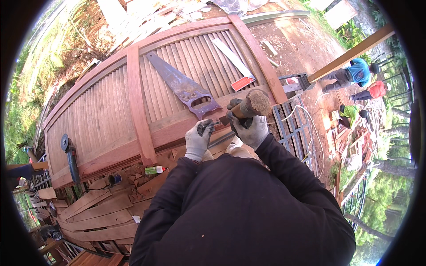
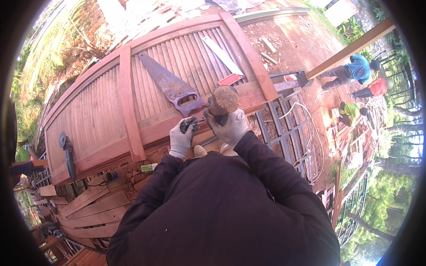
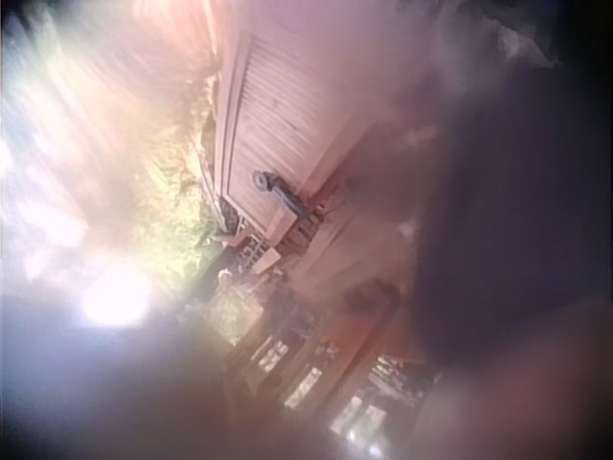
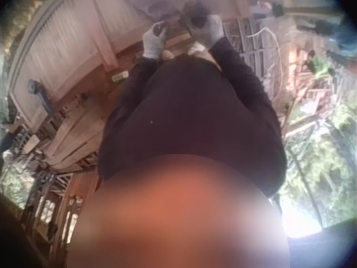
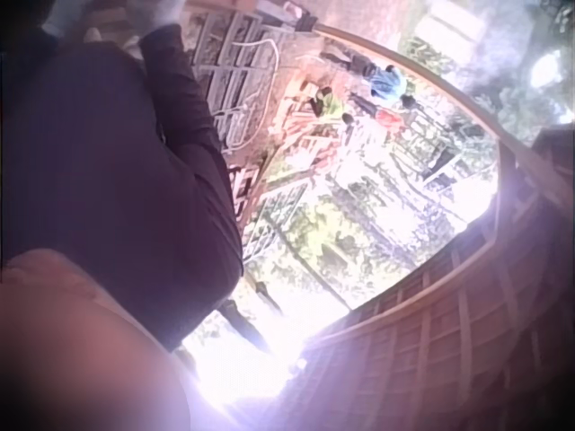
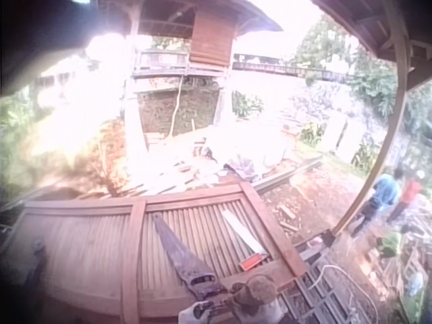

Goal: The person uses a hammer and chisel to carve a groove into a wooden slat, then measures and marks the wood with a square and pencil. They lift and reposition the slat on a workbench while other workers are visible in the background.

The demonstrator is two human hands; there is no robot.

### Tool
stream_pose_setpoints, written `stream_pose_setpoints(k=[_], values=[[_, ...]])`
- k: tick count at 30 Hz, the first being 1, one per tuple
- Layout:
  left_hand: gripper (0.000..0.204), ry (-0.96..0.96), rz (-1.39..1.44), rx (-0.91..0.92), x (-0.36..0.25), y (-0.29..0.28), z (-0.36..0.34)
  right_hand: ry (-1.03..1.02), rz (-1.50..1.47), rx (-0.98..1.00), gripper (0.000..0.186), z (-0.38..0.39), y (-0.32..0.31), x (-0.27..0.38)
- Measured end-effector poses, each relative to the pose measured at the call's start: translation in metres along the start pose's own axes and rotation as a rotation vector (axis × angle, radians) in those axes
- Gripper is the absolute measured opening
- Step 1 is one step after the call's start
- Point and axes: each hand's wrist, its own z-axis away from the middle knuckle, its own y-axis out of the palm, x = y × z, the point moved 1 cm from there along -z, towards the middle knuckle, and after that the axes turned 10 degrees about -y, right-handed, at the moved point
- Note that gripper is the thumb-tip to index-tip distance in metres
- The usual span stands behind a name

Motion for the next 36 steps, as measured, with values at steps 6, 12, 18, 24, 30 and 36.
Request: stream_pose_setpoints(k=[6,12,18,24,30,36], values=[[0.021,0.002,0.003,-0.001,0.001,0.0,0.0,-0.027,0.032,0.011,0.025,0.002,0.001,-0.001],[0.021,-0.018,0.012,0.008,-0.007,0.001,0.003,0.034,-0.046,0.009,0.032,0.004,0.002,0.001],[0.021,-0.021,0.016,0.011,-0.006,0.001,0.002,0.064,-0.033,0.054,0.036,0.007,0.002,-0.003],[0.021,-0.007,0.011,0.012,-0.005,0.0,0.002,0.029,-0.038,-0.041,0.027,0.006,0.001,0.001],[0.022,0.004,-0.014,0.004,-0.003,0.0,0.001,0.048,-0.01,-0.002,0.032,0.004,0.0,0.001],[0.022,0.02,-0.038,0.0,-0.002,-0.001,-0.001,-0.023,0.049,0.024,0.037,0.003,-0.001,0.006]])
